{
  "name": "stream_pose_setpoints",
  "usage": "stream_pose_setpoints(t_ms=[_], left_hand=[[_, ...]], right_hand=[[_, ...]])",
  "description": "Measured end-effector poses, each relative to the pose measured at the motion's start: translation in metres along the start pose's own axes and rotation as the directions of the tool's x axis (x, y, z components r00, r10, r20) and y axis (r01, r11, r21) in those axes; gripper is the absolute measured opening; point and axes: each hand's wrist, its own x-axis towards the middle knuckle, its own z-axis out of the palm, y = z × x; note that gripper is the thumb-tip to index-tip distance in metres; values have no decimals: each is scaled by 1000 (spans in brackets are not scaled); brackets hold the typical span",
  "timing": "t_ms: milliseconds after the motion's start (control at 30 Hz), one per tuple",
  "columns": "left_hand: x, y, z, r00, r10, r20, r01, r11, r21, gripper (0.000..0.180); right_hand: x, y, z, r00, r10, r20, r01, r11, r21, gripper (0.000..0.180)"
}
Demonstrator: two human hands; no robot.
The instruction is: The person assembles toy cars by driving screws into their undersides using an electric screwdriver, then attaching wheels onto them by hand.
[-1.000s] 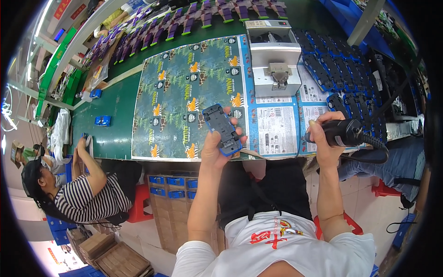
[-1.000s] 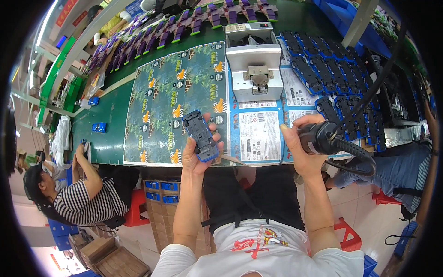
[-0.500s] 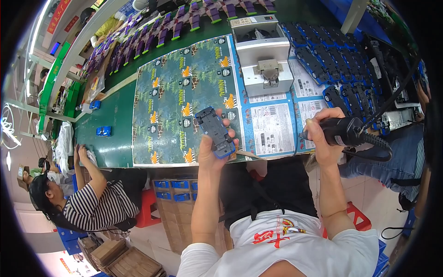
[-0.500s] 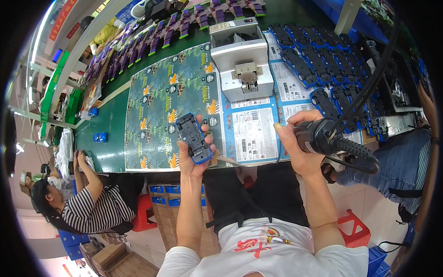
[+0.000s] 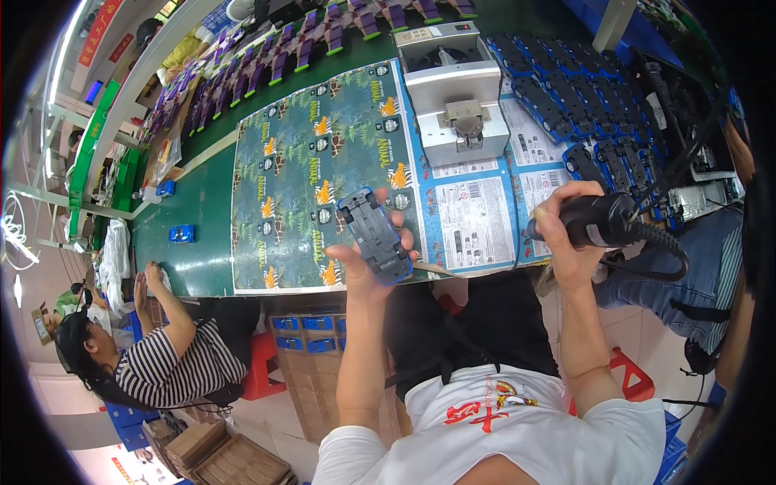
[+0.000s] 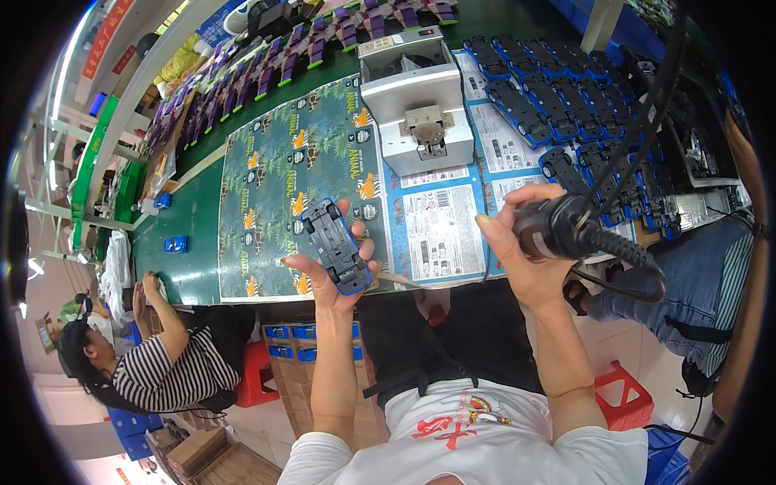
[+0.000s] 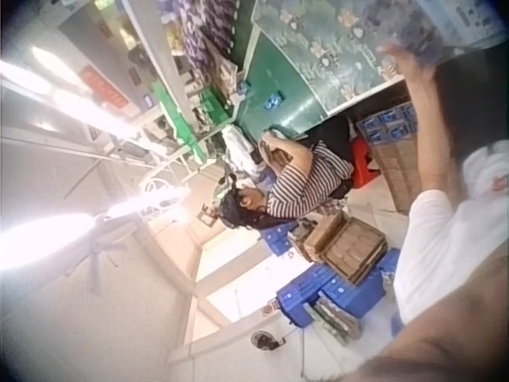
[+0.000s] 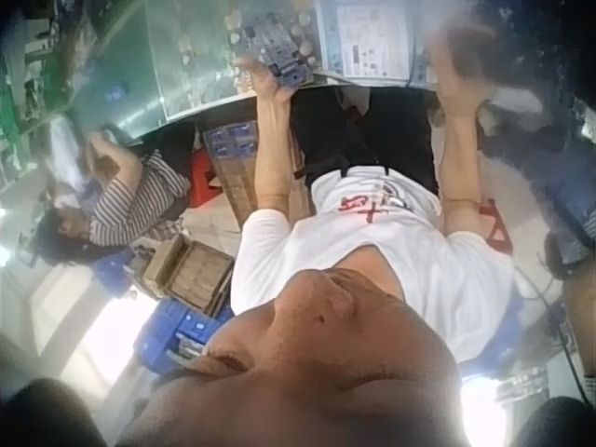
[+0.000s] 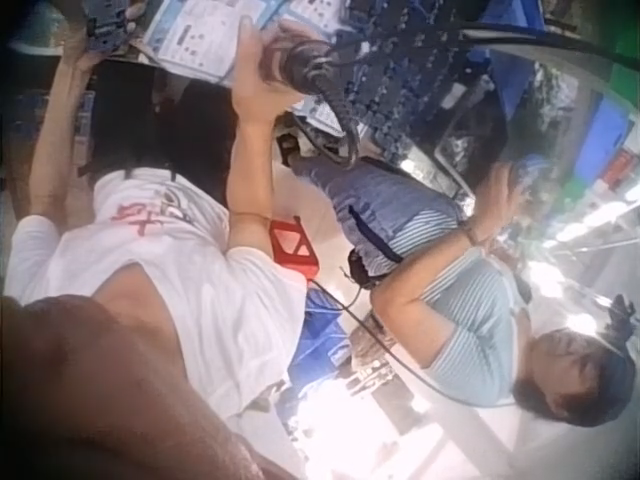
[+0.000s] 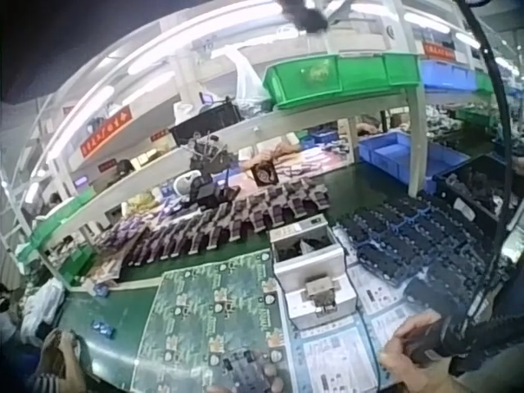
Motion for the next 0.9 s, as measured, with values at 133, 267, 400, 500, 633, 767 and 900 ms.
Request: stream_pose_setpoints(t_ms=[133,267,400,500,633,767,900], left_hand=[[-5,-2,3,999,32,6,-32,999,9,124],[-13,-5,6,999,42,25,-41,998,-43,118],[-23,-9,8,998,59,-10,-60,998,-37,115],[-29,-12,7,997,61,-45,-64,996,-68,111],[-37,-17,12,994,66,-87,-79,985,-151,106],[-42,-22,23,977,84,-198,-117,980,-163,104],[-43,-28,27,976,87,-200,-124,975,-182,105]], right_hand=[[-8,2,-7,997,60,42,-64,991,116,46],[-20,11,-29,991,106,82,-102,993,-56,62],[-35,12,-37,988,134,77,-130,990,-58,69],[-47,20,-43,991,120,63,-113,989,-100,70],[-63,20,-38,980,-171,-103,126,930,-344,68],[-81,-4,-13,943,-219,251,312,845,-435,57],[-85,-14,41,867,-211,451,327,924,-196,51]])
